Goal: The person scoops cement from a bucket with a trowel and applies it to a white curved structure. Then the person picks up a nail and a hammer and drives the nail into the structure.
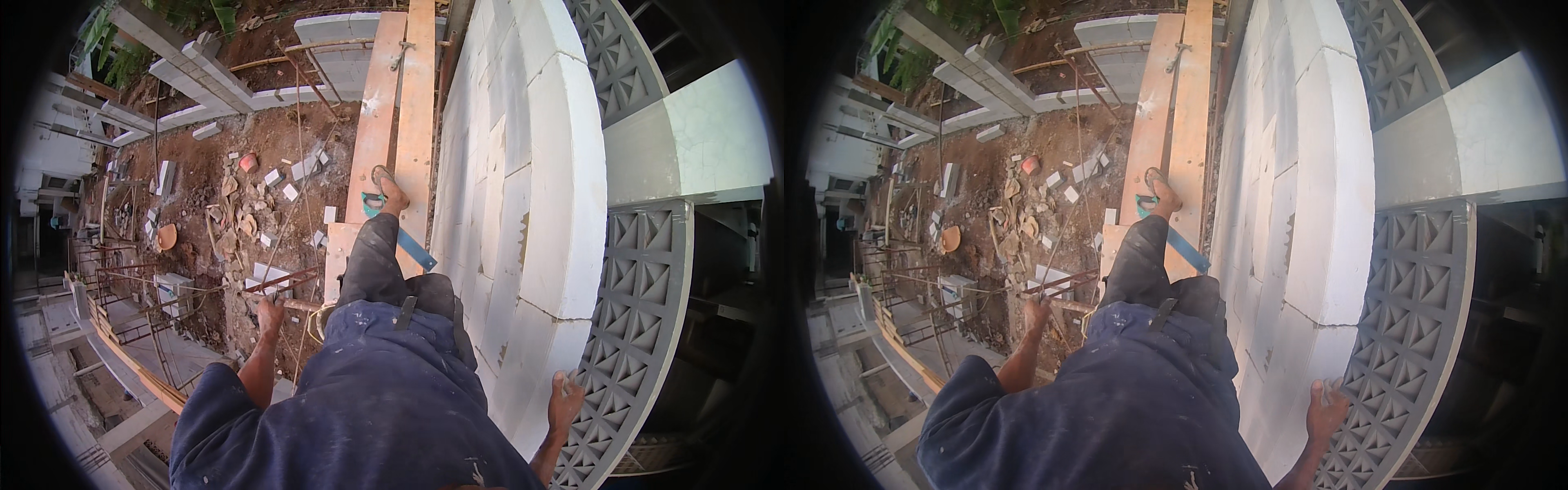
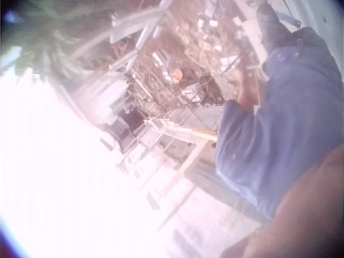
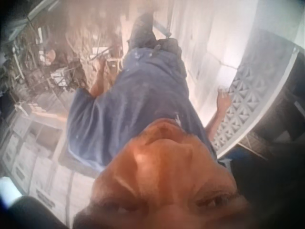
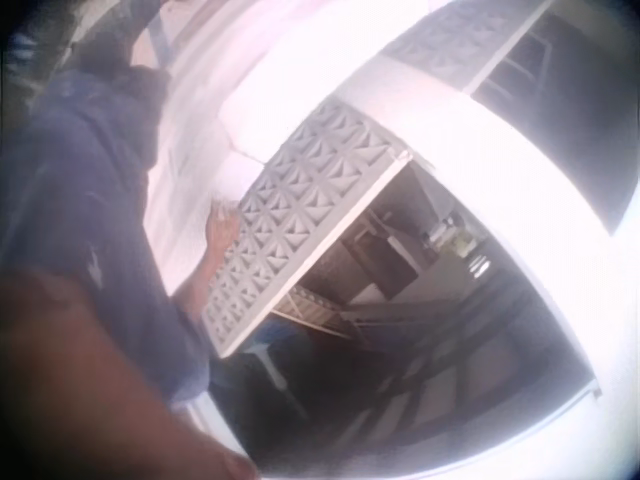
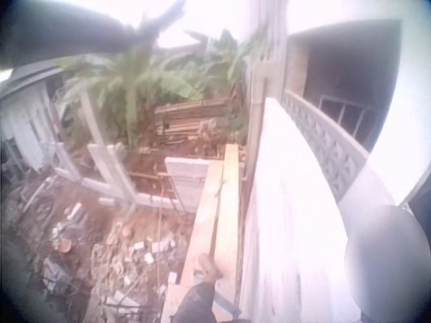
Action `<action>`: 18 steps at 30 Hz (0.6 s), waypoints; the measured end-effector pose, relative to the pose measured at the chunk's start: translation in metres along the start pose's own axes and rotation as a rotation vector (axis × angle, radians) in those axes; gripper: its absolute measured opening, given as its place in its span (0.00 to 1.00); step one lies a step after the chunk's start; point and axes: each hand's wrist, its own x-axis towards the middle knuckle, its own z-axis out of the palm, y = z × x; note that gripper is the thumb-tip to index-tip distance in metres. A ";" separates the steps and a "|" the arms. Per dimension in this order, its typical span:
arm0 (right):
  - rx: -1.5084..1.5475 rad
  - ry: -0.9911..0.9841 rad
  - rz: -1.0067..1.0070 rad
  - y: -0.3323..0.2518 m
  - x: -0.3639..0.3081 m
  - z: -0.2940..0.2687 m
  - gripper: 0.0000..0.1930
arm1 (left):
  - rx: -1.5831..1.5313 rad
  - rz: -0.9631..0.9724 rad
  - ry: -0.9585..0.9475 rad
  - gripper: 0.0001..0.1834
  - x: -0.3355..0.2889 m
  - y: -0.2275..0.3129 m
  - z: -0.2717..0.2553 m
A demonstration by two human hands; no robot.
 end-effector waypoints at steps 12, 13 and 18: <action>-0.224 0.223 -0.526 -0.335 0.229 -0.074 0.36 | 0.051 -0.027 -0.040 0.24 0.166 0.128 0.009; -0.306 0.240 -0.556 -0.359 0.264 -0.070 0.37 | -0.005 -0.088 -0.074 0.24 0.180 0.142 0.000; -0.429 0.225 -0.522 -0.457 0.396 -0.047 0.38 | -0.067 -0.135 -0.017 0.28 0.224 0.166 -0.027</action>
